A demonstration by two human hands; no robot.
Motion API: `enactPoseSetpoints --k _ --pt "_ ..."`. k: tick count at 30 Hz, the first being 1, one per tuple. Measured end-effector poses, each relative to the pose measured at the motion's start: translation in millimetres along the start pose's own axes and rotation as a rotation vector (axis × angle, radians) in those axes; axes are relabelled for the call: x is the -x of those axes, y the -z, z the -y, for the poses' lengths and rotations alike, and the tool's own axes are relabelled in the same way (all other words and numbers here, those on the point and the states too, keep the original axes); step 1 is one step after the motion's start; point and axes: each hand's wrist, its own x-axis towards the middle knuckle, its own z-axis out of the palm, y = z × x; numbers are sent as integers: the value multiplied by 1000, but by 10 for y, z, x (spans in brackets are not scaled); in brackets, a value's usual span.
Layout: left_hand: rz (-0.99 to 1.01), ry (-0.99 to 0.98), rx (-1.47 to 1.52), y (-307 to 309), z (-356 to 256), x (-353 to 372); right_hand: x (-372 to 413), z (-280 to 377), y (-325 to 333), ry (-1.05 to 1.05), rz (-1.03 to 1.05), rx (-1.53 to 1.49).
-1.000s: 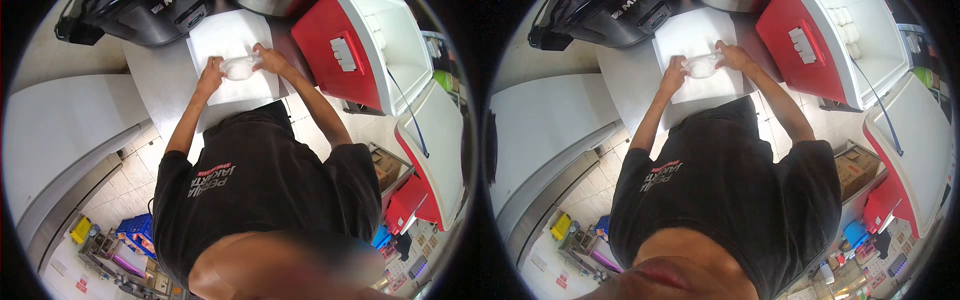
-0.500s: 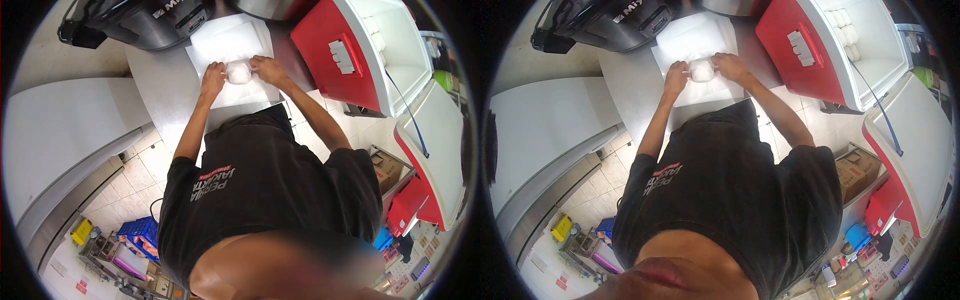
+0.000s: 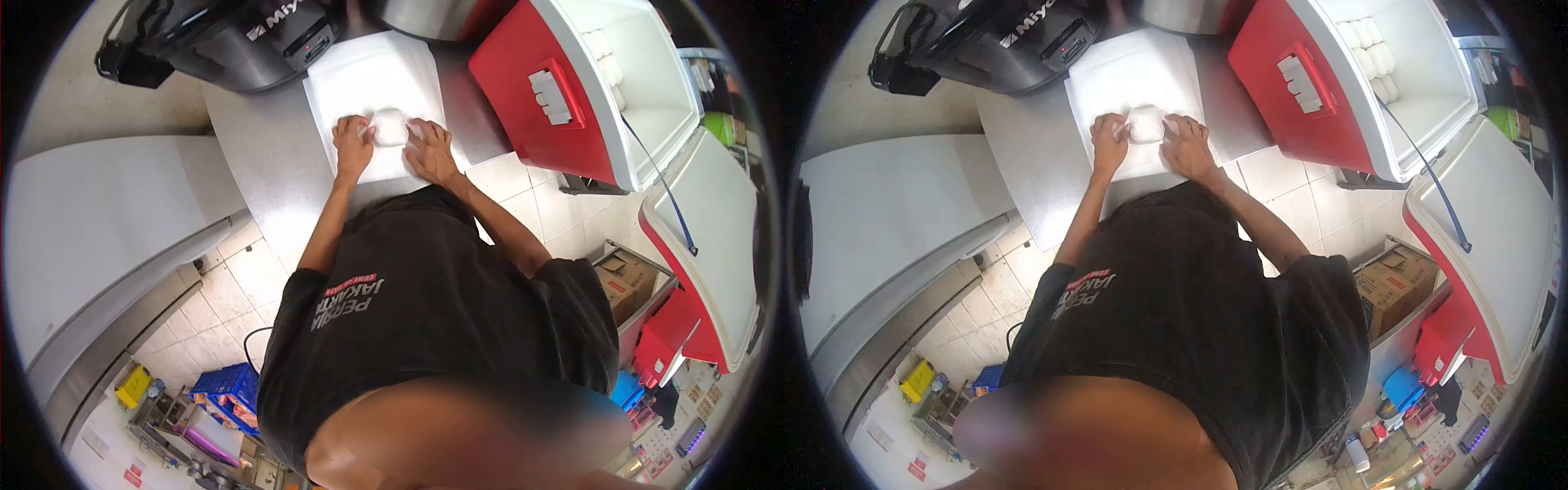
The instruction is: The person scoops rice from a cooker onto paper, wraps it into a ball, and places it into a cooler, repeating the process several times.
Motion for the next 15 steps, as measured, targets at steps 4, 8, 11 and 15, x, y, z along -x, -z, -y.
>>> enactPoseSetpoints --k 4,8,11,15 --pt "203 665 868 144 -257 -84 -137 -117 -18 -132 104 -397" --pt "193 667 960 228 -382 -153 -428 -3 259 -493 229 -950" --pt "274 627 1107 313 -493 -236 -692 94 474 -618 446 -973" --pt "239 554 1133 311 -434 -265 -739 175 504 -618 388 -1288"
